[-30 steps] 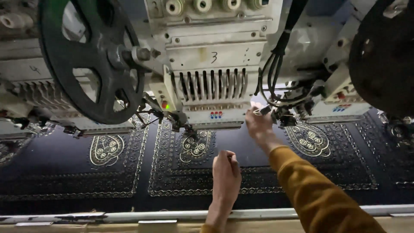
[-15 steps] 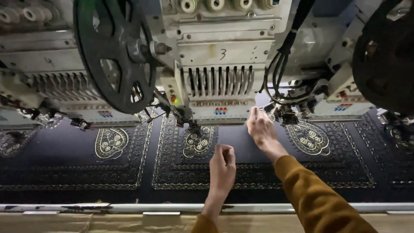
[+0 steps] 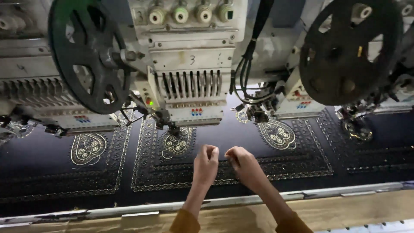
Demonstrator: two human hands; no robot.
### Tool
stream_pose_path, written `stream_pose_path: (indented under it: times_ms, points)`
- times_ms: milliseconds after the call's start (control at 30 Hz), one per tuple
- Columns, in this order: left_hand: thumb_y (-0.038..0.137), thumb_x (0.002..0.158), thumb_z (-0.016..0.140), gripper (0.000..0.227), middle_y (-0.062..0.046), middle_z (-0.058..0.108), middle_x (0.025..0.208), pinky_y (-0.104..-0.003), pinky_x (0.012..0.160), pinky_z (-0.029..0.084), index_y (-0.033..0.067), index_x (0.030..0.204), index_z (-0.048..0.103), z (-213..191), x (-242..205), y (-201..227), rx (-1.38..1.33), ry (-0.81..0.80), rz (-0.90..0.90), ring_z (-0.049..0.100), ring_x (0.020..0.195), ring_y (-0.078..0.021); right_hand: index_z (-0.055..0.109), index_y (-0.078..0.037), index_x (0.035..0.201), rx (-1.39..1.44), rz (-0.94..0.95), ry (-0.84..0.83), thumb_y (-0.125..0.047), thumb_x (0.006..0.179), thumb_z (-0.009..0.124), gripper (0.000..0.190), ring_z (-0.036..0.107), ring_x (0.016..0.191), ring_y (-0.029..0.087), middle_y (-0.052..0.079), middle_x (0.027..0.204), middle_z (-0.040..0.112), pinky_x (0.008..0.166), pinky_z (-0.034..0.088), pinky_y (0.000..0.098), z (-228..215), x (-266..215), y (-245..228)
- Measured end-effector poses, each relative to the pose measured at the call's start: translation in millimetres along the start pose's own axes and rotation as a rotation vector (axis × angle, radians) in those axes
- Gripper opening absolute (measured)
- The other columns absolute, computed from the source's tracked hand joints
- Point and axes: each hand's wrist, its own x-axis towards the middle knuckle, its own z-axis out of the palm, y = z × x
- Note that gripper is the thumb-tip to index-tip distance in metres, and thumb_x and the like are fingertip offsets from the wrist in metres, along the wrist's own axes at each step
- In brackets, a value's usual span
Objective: Operating a multi-head industrial embroidery machine, including re-threading needles and monitoring embroidery quality on fabric.
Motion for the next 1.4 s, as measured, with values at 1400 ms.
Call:
stream_pose_path:
  times_ms: [1400]
  points:
    - [0.018,0.103,0.053,0.017,-0.021,0.061,0.081,-0.049,0.085,0.051,0.0108,0.09,0.062,167.0,133.7,20.1,0.071,0.237,0.412,0.063,0.089,-0.0461,0.069,-0.029,0.117,0.181,0.346,0.246,-0.045,0.09,0.072,0.032,0.075,0.102,0.027,0.001,0.099,0.081,0.088,0.059,0.0444,-37.6,3.9,62.1]
